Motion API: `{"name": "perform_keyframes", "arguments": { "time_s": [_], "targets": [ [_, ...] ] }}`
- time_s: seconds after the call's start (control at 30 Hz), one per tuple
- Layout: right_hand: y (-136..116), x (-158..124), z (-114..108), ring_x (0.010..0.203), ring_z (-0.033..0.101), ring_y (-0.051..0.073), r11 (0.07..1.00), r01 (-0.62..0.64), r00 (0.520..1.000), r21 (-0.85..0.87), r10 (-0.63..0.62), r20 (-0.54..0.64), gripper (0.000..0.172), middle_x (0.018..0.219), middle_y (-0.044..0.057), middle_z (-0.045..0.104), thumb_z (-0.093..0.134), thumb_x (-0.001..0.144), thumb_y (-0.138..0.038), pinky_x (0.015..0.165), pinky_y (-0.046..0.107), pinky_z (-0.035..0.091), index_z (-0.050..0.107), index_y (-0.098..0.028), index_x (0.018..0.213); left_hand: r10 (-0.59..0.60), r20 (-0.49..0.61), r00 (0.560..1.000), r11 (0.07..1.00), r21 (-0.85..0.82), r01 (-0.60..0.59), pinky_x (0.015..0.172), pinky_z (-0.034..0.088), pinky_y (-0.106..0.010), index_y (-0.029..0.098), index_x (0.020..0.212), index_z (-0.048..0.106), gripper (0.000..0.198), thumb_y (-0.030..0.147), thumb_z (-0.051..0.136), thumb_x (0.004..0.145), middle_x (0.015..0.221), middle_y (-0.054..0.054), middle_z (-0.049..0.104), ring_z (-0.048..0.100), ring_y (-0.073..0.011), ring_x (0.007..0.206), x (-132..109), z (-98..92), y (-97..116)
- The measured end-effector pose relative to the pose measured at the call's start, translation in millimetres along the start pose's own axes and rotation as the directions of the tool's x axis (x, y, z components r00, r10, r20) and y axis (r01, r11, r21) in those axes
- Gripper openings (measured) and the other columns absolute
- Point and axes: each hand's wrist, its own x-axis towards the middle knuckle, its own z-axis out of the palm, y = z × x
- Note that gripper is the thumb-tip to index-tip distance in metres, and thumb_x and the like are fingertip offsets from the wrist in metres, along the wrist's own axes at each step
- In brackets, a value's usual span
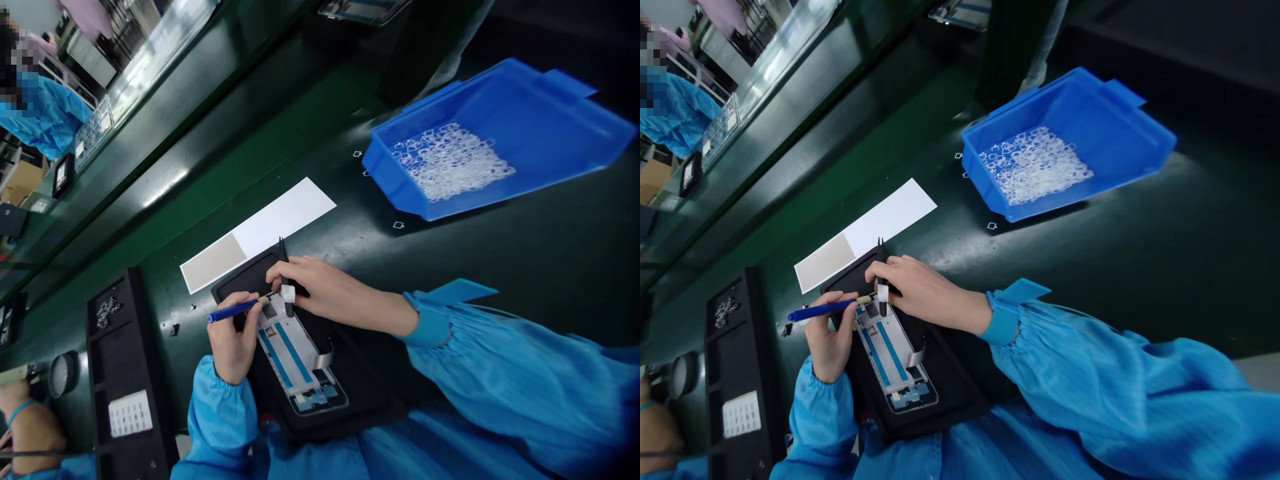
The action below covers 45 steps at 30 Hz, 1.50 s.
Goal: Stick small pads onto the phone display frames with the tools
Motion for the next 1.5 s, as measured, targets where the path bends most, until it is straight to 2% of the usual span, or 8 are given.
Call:
{"name": "perform_keyframes", "arguments": {
  "time_s": [0.4, 0.9, 1.17, 1.23, 1.3, 1.4, 1.43, 1.5],
  "targets": [
    [2, -1, 2, 0.084, 0.057, 0.023, 1.0, -0.008, 1.0, -0.021, 0.008, 0.002, 0.031, 0.088, 0.002, 0.059, 0.057, 0.079, 0.003, 0.071, 0.031, 0.042, 0.053, -0.02, 0.1, 0.044, 0.017, 0.999, 0.999, 0.028, -0.045, 0.077, 0.057, -0.024, 0.018, 0.108, 0.056, 0.013, 0.025, 0.058, 0.097, 0.094, -0.005, 0.071, 0.07, -0.0161, 0.09, 6, 0.4, 4],
    [3, -3, 3, 0.084, 0.055, 0.022, 0.999, 0.046, 0.999, -0.024, -0.047, -0.015, 0.032, 0.091, 0.003, 0.057, 0.055, 0.079, 0.005, 0.072, 0.03, 0.039, 0.052, -0.019, 0.1, 0.159, 0.123, 0.98, 0.984, 0.061, -0.167, 0.077, 0.054, -0.022, 0.018, 0.103, 0.058, 0.007, 0.016, 0.057, 0.096, 0.094, -0.005, 0.069, 0.068, -0.0142, 0.086, 7, 0.6, 14],
    [6, -4, 9, 0.086, 0.056, 0.022, 0.997, 0.051, 0.998, -0.063, -0.054, -0.04, 0.034, 0.091, 0.002, 0.06, 0.054, 0.078, 0.005, 0.072, 0.03, 0.038, 0.053, -0.019, 0.101, 0.098, 0.132, 0.986, 0.995, -0.032, -0.094, 0.076, 0.054, -0.023, 0.018, 0.1, 0.058, 0.004, 0.018, 0.057, 0.097, 0.093, -0.004, 0.068, 0.068, -0.0146, 0.088, 5, 2.7, 13],
    [6, -4, 11, 0.087, 0.057, 0.023, 0.994, 0.048, 0.997, -0.098, -0.054, -0.055, 0.036, 0.092, 0.002, 0.06, 0.055, 0.077, 0.006, 0.071, 0.029, 0.038, 0.054, -0.019, 0.103, 0.078, 0.086, 0.993, 0.996, -0.06, -0.073, 0.074, 0.055, -0.023, 0.018, 0.097, 0.058, 0.001, 0.019, 0.058, 0.096, 0.091, -0.004, 0.068, 0.068, -0.015, 0.086, 4, 5.3, 12],
    [5, -4, 11, 0.088, 0.057, 0.023, 0.989, 0.047, 0.997, -0.139, -0.055, -0.058, 0.038, 0.093, 0.002, 0.061, 0.056, 0.075, 0.007, 0.07, 0.029, 0.037, 0.054, -0.019, 0.104, 0.024, -0.028, 0.999, 0.994, -0.105, -0.027, 0.073, 0.056, -0.025, 0.018, 0.094, 0.056, 0.004, 0.02, 0.059, 0.095, 0.089, -0.004, 0.067, 0.068, -0.0157, 0.083, 4, 6.8, 10],
    [4, -3, 11, 0.088, 0.057, 0.023, 0.985, 0.043, 0.998, -0.166, -0.051, -0.043, 0.042, 0.095, 0.002, 0.062, 0.057, 0.073, 0.009, 0.071, 0.029, 0.037, 0.054, -0.019, 0.104, -0.066, -0.266, 0.962, 0.967, -0.255, -0.004, 0.08, 0.056, -0.033, 0.019, 0.094, 0.05, 0.004, 0.019, 0.052, 0.097, 0.09, -0.004, 0.065, 0.067, -0.0173, 0.088, 4, 2.1, 8],
    [4, -2, 11, 0.089, 0.057, 0.023, 0.986, 0.042, 0.998, -0.162, -0.048, -0.037, 0.042, 0.096, 0.002, 0.062, 0.057, 0.073, 0.009, 0.072, 0.029, 0.037, 0.054, -0.019, 0.104, -0.069, -0.307, 0.949, 0.961, -0.277, -0.02, 0.082, 0.056, -0.034, 0.019, 0.094, 0.05, 0.005, 0.017, 0.048, 0.098, 0.089, -0.003, 0.063, 0.066, -0.017, 0.088, 4, -1.5, 7],
    [5, -2, 11, 0.09, 0.057, 0.023, 0.989, 0.031, 0.999, -0.141, -0.036, -0.027, 0.042, 0.098, 0.002, 0.063, 0.057, 0.074, 0.009, 0.073, 0.03, 0.038, 0.054, -0.019, 0.105, -0.01, -0.261, 0.965, 0.978, -0.204, -0.045, 0.079, 0.053, -0.031, 0.019, 0.092, 0.053, 0.013, 0.014, 0.042, 0.098, 0.086, -0.002, 0.059, 0.062, -0.0157, 0.085, 1, -9.4, 6]
  ]
}}
